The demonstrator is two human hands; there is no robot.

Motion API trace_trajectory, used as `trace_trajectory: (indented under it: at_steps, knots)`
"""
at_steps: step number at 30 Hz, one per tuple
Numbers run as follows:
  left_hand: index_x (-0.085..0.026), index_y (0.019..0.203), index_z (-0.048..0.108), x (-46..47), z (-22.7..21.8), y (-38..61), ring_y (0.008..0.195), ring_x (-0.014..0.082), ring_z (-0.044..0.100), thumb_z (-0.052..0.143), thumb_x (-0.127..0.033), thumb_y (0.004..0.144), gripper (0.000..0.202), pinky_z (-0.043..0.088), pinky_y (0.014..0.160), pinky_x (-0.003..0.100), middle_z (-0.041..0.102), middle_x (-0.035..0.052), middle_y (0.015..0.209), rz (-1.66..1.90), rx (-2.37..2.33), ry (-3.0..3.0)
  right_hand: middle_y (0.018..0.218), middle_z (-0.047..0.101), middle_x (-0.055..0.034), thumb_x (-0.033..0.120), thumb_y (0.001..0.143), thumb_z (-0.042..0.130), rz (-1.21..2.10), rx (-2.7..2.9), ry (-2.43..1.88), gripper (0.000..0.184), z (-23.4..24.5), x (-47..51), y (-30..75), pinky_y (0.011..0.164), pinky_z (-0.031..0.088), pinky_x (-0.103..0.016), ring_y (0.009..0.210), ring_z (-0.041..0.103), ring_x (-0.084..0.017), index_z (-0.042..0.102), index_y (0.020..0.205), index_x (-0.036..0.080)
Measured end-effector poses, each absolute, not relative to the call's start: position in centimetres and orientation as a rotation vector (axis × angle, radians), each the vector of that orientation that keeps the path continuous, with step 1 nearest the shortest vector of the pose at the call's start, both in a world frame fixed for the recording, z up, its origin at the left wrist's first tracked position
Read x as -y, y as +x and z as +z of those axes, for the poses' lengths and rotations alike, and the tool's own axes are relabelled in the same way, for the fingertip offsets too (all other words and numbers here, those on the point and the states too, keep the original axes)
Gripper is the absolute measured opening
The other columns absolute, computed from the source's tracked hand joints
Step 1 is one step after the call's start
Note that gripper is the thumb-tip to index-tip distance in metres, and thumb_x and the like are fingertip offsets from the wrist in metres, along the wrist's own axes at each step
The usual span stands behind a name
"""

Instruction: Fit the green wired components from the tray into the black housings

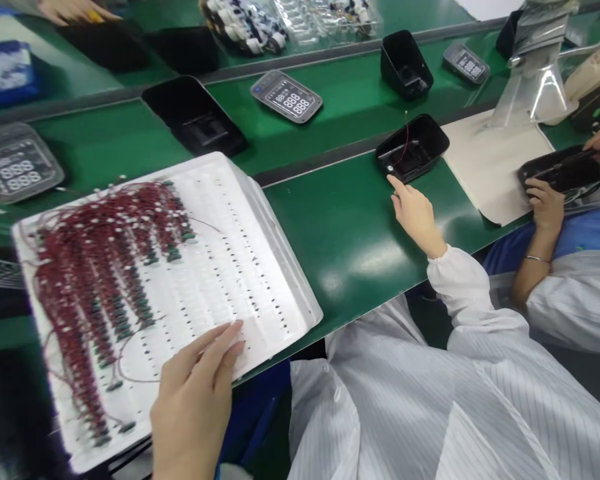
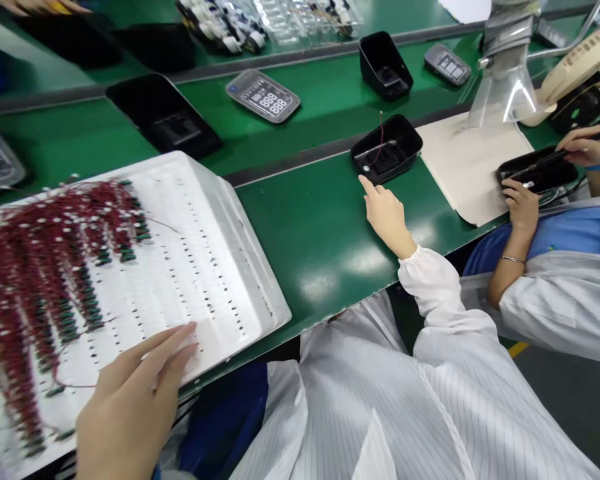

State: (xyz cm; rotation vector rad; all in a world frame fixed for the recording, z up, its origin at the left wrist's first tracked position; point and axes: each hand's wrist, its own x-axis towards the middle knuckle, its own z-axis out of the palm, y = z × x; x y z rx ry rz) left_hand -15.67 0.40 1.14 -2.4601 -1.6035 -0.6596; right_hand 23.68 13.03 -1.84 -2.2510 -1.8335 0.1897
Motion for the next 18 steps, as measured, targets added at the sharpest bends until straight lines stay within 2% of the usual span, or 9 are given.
trace_trajectory:
  at_steps: [3, 7, 13, 15, 18]
  knots:
    - [-0.015, 0.112, 0.073, -0.7, 1.7, -15.7, 0.084, 0.0205, 0.067, 0.057, -0.025, 0.101, 0.021, 0.055, 0.072, 0.029, 0.072, 0.0060, 0.093, -0.672, 1.506, -2.450, 0.119, 0.069, -0.0132, 0.020, 0.102, 0.037, 0.194, 1.902, -2.162, 0.052, -0.9, -13.6, 22.0, 0.083, 0.053, -0.037, 0.099, 0.066, -0.027, 0.053, 0.152, 0.021]
    - [-0.016, 0.110, 0.070, -1.4, 1.9, -16.3, 0.086, 0.0192, 0.064, 0.054, -0.018, 0.102, 0.018, 0.057, 0.078, 0.028, 0.069, 0.0022, 0.084, -0.693, 1.414, -2.569, 0.118, 0.071, -0.0127, 0.018, 0.101, 0.040, 0.222, 2.032, -1.979, 0.046, -0.1, -16.9, 19.7, 0.086, 0.052, -0.038, 0.101, 0.067, -0.028, 0.062, 0.141, 0.018]
    - [-0.020, 0.115, 0.067, -1.4, 1.5, -16.8, 0.088, 0.0184, 0.063, 0.049, -0.018, 0.104, 0.022, 0.061, 0.081, 0.028, 0.071, 0.0013, 0.089, -0.784, 1.493, -2.662, 0.116, 0.074, -0.0126, 0.016, 0.097, 0.047, 0.343, 2.212, -1.633, 0.036, 0.6, -26.3, 14.0, 0.099, 0.049, -0.037, 0.104, 0.067, -0.025, 0.072, 0.122, 0.013]
    - [-0.023, 0.117, 0.067, -1.1, 1.4, -16.9, 0.089, 0.0178, 0.066, 0.047, -0.015, 0.103, 0.026, 0.063, 0.081, 0.029, 0.072, 0.0010, 0.092, -0.854, 1.552, -2.662, 0.119, 0.074, -0.0118, 0.017, 0.097, 0.048, 0.393, 2.231, -1.551, 0.035, 0.7, -30.1, 10.9, 0.101, 0.047, -0.036, 0.106, 0.066, -0.024, 0.071, 0.123, 0.012]
    - [-0.028, 0.119, 0.068, -0.8, 1.4, -17.2, 0.087, 0.0152, 0.071, 0.047, -0.007, 0.099, 0.036, 0.065, 0.082, 0.025, 0.072, 0.0000, 0.095, -0.986, 1.634, -2.642, 0.130, 0.070, -0.0131, 0.021, 0.099, 0.049, 0.453, 2.284, -1.497, 0.040, 0.3, -35.7, 5.8, 0.107, 0.044, -0.035, 0.116, 0.063, -0.023, 0.064, 0.134, 0.011]
